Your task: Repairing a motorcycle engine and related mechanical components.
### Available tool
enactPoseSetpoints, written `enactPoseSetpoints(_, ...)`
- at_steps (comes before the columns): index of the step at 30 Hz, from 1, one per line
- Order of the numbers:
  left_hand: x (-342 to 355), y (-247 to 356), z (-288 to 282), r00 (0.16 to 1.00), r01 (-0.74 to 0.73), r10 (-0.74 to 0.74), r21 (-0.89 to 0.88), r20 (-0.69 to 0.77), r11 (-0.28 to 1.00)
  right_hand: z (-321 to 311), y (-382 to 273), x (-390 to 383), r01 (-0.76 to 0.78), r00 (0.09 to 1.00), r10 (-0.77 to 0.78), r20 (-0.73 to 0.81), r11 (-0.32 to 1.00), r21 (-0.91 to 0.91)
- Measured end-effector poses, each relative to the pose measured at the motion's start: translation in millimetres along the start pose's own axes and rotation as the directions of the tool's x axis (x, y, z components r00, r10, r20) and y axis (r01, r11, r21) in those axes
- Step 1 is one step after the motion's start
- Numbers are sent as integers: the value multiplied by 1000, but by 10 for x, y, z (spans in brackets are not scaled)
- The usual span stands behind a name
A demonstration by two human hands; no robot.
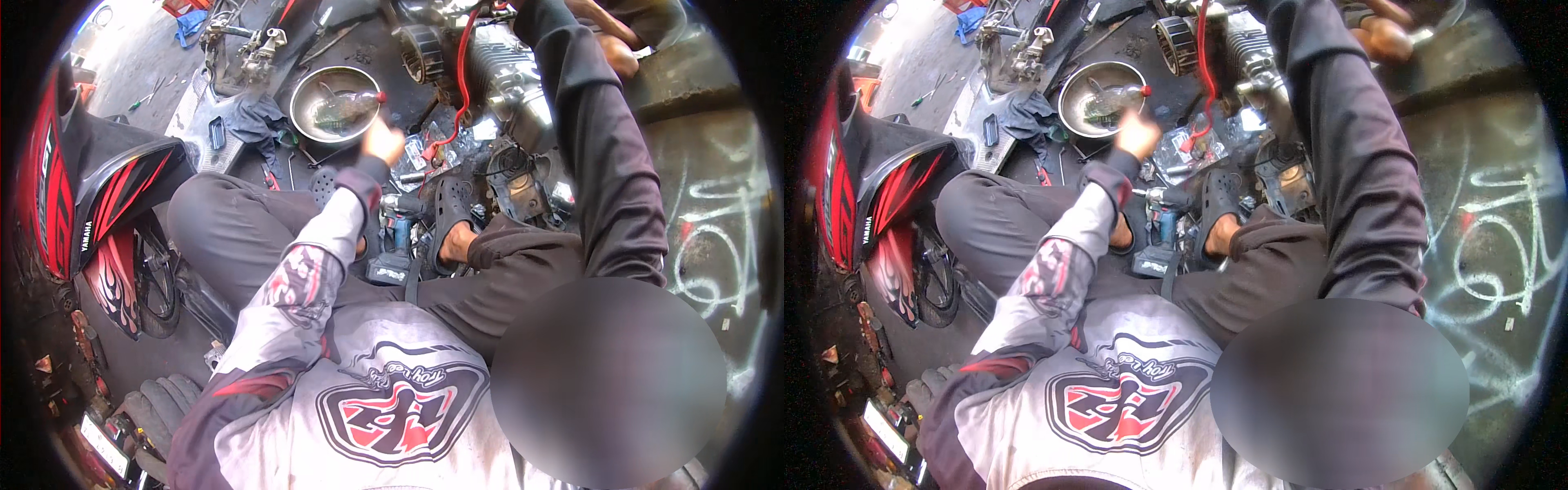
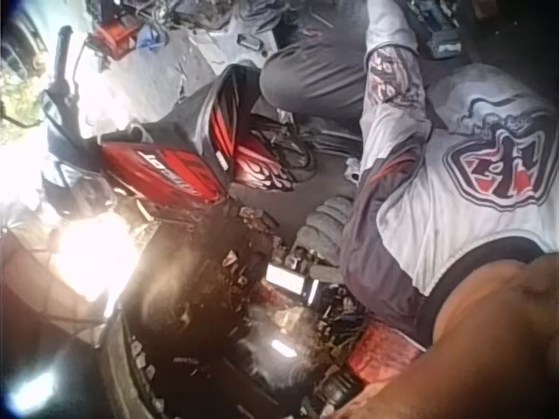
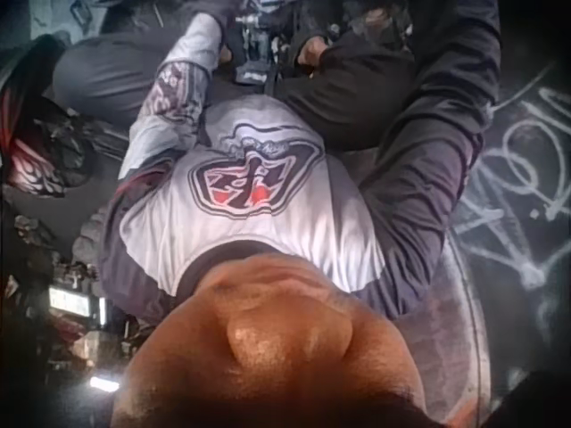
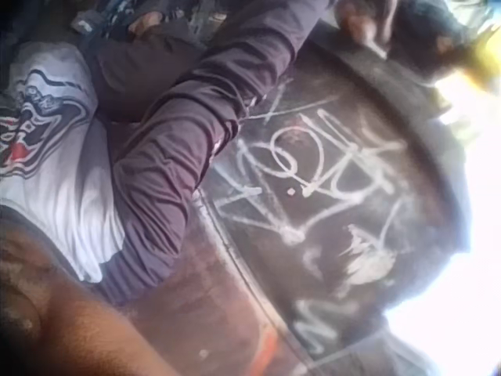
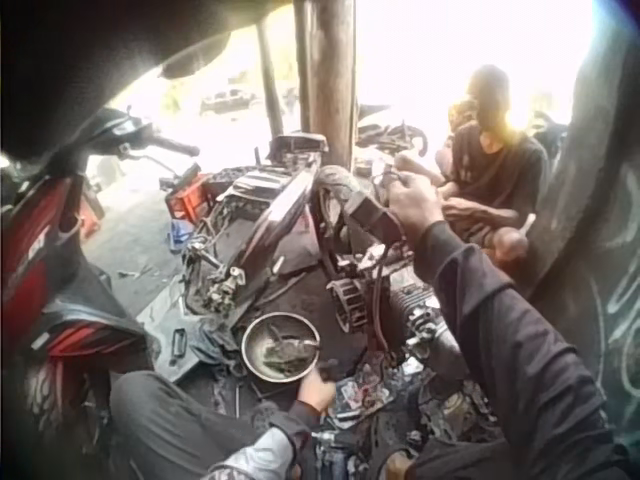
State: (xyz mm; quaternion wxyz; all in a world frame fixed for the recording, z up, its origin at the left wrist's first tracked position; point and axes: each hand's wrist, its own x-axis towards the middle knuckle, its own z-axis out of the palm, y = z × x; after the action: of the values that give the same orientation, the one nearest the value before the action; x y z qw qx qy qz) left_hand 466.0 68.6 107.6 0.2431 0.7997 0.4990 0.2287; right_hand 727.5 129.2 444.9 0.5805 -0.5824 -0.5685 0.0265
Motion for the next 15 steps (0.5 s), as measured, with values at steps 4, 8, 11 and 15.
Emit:
enactPoseSetpoints(4, -775, 249, 606, 779, 296, -133, -173, 613, 939, -37, 144, -75, -136, 990, 131, 59, 986, 99)
enactPoseSetpoints(8, -858, 439, 750, 733, 221, 49, -305, 678, 926, -93, 92, -74, -152, 987, 150, 57, 988, 29)
enactPoseSetpoints(11, -807, 895, 487, 615, 779, -45, -599, 787, 183, -319, 582, 124, -174, 985, 170, 37, 973, 149)
enactPoseSetpoints(15, -592, 1439, -315, 731, 664, 189, -747, 656, 26, -834, 989, 509, -218, 955, -38, 293, 580, 785)
